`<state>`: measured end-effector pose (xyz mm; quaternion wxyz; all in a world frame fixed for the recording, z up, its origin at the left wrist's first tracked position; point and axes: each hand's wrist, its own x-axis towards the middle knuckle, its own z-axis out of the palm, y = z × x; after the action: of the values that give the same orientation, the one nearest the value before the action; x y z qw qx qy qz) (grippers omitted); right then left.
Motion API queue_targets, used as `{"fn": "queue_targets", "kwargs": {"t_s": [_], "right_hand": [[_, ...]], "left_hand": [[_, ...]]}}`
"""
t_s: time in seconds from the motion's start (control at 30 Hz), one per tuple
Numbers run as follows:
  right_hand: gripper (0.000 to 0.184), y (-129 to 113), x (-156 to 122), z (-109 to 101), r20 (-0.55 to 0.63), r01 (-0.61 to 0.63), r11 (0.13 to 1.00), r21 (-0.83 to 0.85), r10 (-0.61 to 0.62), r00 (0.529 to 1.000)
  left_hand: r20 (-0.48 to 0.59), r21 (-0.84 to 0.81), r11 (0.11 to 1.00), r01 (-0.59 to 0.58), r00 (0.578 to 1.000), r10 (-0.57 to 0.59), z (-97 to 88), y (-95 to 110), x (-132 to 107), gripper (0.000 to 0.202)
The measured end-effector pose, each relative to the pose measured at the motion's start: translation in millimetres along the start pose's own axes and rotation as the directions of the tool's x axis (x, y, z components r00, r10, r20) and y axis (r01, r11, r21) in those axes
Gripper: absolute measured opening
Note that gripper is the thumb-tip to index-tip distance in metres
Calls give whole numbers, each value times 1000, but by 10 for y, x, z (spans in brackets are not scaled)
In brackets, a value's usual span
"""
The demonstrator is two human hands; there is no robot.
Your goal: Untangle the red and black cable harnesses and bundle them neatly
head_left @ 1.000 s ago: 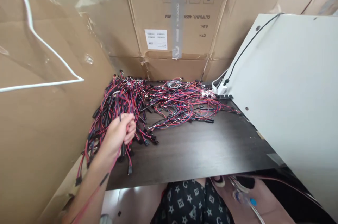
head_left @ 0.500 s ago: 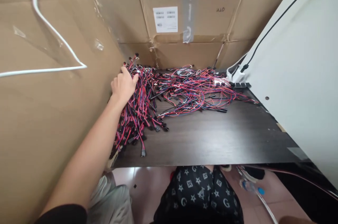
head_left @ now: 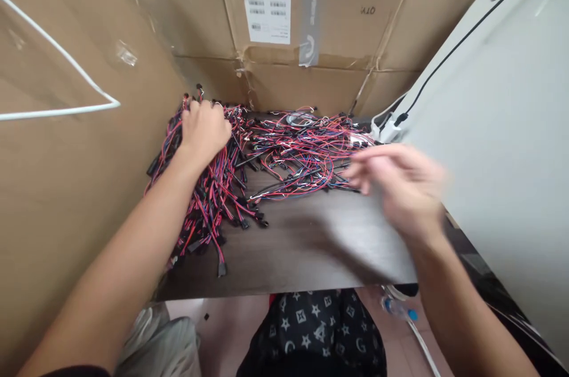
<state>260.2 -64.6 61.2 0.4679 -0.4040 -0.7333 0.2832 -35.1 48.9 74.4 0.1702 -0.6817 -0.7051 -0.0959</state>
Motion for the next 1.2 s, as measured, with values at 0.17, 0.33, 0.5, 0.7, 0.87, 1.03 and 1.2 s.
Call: {"fn": "queue_targets", "kwargs": {"t_s": [0.17,0.33,0.5,0.7,0.87,1.03,1.2], "right_hand": [[17,455,522,669,595,404,809,-428,-84,799],[14,597,717,1007,735,552,726,-409,-97,672],[17,533,1089,510,330,340,938,-67,-301,895],[24,-56,1261,-263,-336,204,779,593,9,942],[38,-359,893,-848,-271,347,-347,871,250,929],[42,-447,741,-985,-289,380,-211,901,362,886],[23,-459,1011,-647,-23,-55,462,885,161,987]], "left_hand": [[-66,-243,967,-72,996,57,152,317,-106,32],[-148,-601,758,-255,967,208,339,388,-270,32],[-270,-711,674,-198,963,-2,424,258,-368,27],[-271,-754,602,-263,959,79,480,419,-432,23],[-385,-690,552,-467,884,266,386,696,-602,20],[-244,-864,369,-343,926,290,287,960,-768,23],[86,-929,-338,151,976,199,201,1032,-762,31]]}}
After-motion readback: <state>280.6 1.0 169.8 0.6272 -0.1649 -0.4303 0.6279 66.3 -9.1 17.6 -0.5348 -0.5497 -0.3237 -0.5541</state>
